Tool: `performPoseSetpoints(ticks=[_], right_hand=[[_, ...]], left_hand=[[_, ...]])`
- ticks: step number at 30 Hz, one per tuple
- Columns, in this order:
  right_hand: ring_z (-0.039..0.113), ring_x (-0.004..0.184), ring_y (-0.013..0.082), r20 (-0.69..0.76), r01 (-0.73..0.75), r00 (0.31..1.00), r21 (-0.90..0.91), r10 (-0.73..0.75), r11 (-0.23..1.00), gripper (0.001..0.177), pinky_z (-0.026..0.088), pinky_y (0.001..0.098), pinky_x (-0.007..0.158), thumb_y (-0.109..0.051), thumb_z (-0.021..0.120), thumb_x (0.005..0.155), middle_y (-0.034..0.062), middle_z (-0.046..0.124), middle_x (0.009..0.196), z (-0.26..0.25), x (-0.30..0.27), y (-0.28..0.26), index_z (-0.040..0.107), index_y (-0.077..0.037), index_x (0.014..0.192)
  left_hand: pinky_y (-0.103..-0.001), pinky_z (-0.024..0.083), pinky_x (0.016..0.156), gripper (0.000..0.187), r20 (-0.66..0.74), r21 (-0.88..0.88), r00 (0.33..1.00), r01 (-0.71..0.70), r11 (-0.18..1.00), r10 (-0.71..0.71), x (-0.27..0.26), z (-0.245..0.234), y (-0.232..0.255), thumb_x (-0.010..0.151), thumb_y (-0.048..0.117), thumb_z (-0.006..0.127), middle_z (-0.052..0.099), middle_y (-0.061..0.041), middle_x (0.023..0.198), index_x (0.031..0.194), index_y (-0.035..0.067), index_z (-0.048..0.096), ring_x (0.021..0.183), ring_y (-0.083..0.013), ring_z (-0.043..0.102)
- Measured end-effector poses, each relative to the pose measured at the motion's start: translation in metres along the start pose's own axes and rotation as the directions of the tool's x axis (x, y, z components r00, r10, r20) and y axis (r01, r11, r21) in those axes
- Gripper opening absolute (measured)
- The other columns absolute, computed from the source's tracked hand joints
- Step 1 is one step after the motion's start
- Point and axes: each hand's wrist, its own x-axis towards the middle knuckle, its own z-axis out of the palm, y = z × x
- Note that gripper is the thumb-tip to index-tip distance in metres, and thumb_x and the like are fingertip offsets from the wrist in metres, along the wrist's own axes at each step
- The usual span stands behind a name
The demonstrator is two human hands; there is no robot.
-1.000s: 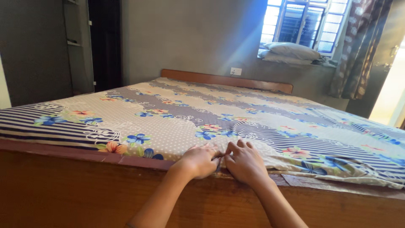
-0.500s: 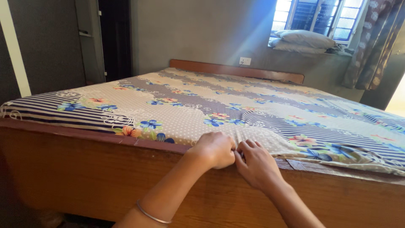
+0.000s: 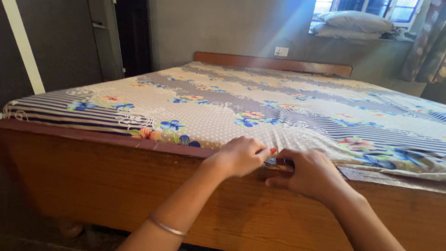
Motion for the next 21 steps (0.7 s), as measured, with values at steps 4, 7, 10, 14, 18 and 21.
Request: performPoseSetpoints(ticks=[4, 7, 10, 14, 18, 21], right_hand=[[0.075, 0.091, 0.0279, 0.089, -0.002, 0.996, -0.11, 0.012, 0.994, 0.064, 0.056, 0.0415, 0.087, -0.06, 0.085, 0.061, 0.0087, 0.08, 0.09, -0.005, 0.014, -0.005, 0.075, -0.021, 0.11], [0.074, 0.091, 0.0302, 0.113, 0.045, 0.993, -0.131, -0.03, 0.99, 0.062, 0.056, 0.0433, 0.084, -0.061, 0.087, 0.057, 0.0091, 0.078, 0.091, -0.002, 0.024, -0.003, 0.077, -0.02, 0.102], [0.072, 0.092, 0.0318, 0.155, 0.094, 0.986, -0.181, -0.066, 0.979, 0.066, 0.056, 0.0441, 0.084, -0.064, 0.087, 0.055, 0.011, 0.077, 0.092, 0.001, 0.035, 0.001, 0.077, -0.015, 0.098], [0.072, 0.09, 0.0327, 0.113, 0.156, 0.983, -0.116, -0.143, 0.981, 0.063, 0.055, 0.0451, 0.081, -0.058, 0.086, 0.053, 0.0112, 0.077, 0.091, 0.005, 0.034, 0.013, 0.076, -0.016, 0.099], [0.075, 0.087, 0.0309, -0.037, 0.112, 0.993, -0.046, -0.113, 0.993, 0.053, 0.056, 0.0441, 0.08, -0.051, 0.082, 0.067, 0.0117, 0.078, 0.09, 0.018, 0.01, 0.016, 0.072, -0.017, 0.107], [0.073, 0.093, 0.0304, -0.13, 0.207, 0.971, 0.043, -0.2, 0.977, 0.05, 0.056, 0.0435, 0.081, -0.043, 0.081, 0.069, 0.0116, 0.076, 0.098, 0.018, -0.002, 0.018, 0.07, -0.015, 0.109]], left_hand=[[-0.045, 0.053, 0.088, 0.042, -0.045, 0.043, 0.998, -0.048, 0.998, 0.05, 0.016, 0.0, -0.003, 0.093, 0.046, 0.052, 0.075, -0.015, 0.099, 0.102, 0.014, 0.078, 0.094, -0.0328, 0.071], [-0.045, 0.054, 0.089, 0.039, -0.074, 0.105, 0.994, -0.07, 0.992, 0.078, 0.018, 0.009, 0.001, 0.088, 0.044, 0.054, 0.076, -0.014, 0.102, 0.098, 0.015, 0.079, 0.097, -0.034, 0.071], [-0.046, 0.054, 0.09, 0.04, -0.145, 0.146, 0.983, -0.095, 0.985, 0.117, 0.012, 0.016, 0.004, 0.089, 0.043, 0.054, 0.077, -0.016, 0.1, 0.095, 0.013, 0.079, 0.097, -0.0348, 0.072], [-0.049, 0.055, 0.086, 0.044, -0.22, 0.175, 0.964, -0.112, 0.978, 0.15, 0.001, 0.016, 0.008, 0.094, 0.047, 0.054, 0.076, -0.019, 0.091, 0.091, 0.01, 0.078, 0.09, -0.0364, 0.072], [-0.047, 0.058, 0.078, 0.042, -0.31, 0.142, 0.937, -0.123, 0.982, 0.162, -0.011, 0.018, 0.014, 0.092, 0.044, 0.061, 0.074, -0.019, 0.08, 0.081, 0.006, 0.077, 0.081, -0.0356, 0.074], [-0.046, 0.058, 0.074, 0.04, -0.412, 0.201, 0.866, -0.216, 0.956, 0.282, -0.015, 0.019, 0.014, 0.091, 0.04, 0.065, 0.072, -0.021, 0.076, 0.078, 0.004, 0.075, 0.075, -0.0364, 0.073]])
